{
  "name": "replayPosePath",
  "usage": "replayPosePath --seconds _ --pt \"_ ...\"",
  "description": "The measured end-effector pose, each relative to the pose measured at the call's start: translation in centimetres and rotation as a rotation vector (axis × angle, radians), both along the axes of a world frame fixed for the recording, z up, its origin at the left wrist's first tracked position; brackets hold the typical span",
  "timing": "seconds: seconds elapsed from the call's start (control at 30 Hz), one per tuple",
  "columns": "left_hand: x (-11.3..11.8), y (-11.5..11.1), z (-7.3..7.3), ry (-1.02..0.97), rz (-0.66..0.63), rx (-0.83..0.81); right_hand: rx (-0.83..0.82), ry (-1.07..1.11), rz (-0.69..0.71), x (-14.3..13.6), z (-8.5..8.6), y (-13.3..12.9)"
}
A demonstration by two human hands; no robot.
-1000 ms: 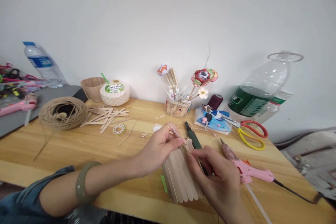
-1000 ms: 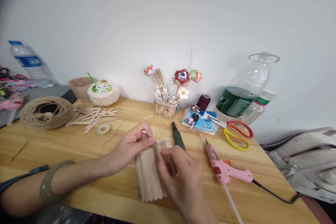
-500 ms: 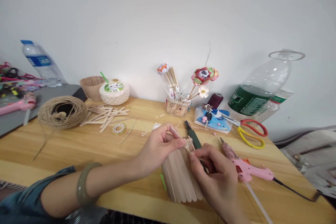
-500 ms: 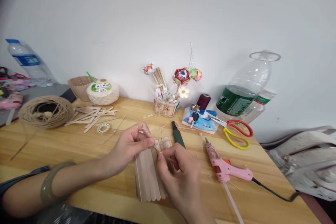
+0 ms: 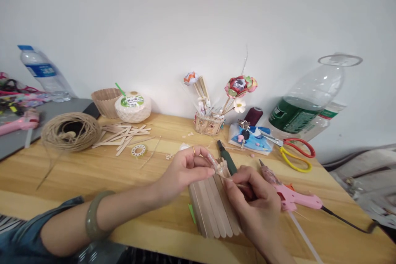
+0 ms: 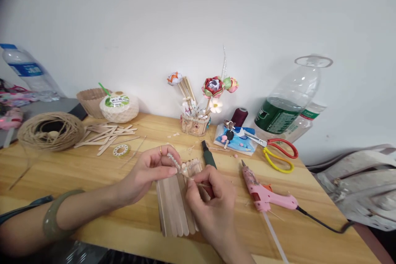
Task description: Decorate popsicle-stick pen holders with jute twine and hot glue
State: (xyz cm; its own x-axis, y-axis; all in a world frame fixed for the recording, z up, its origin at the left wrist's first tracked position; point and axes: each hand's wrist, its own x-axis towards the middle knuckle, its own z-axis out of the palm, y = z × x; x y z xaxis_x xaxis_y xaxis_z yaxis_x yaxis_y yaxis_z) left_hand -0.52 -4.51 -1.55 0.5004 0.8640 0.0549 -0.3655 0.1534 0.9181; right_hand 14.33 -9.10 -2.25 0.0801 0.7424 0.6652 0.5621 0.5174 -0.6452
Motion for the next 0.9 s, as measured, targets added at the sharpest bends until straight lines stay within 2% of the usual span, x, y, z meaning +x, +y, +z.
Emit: replayPosePath --seconds 0.17,0.33,0.43,0.5,0.57,0.67,0.9 --pt "-0.2 0.1 -0.2 0.036 -0.04 0.063 -0.033 0.015 0.051 0.2 0.1 -0.1" --pt "-0.5 0.4 -0.3 0.085 -0.07 0.115 -0.03 -0.079 0.145 1.3 0.6 -0.3" --pt "-0.7 0.6 0.2 0.083 -0.054 0.138 0.118 -0.235 0.121 2.4 1.2 -0.2" --pt "-0.8 0.6 0.6 0.08 -0.07 0.132 0.259 -0.408 0.097 3.1 1.5 0.0" --pt "-0.8 0.7 1.0 0.091 -0.116 0.112 0.328 -0.594 0.134 3.6 1.8 0.4" --pt "-0.9 0.9 1.1 0.108 -0.179 0.085 0.305 -0.764 0.233 3.9 2.5 0.9" --pt "-1.4 1.3 1.1 0.176 -0.32 0.123 0.19 -0.867 0.455 3.6 4.7 0.8"
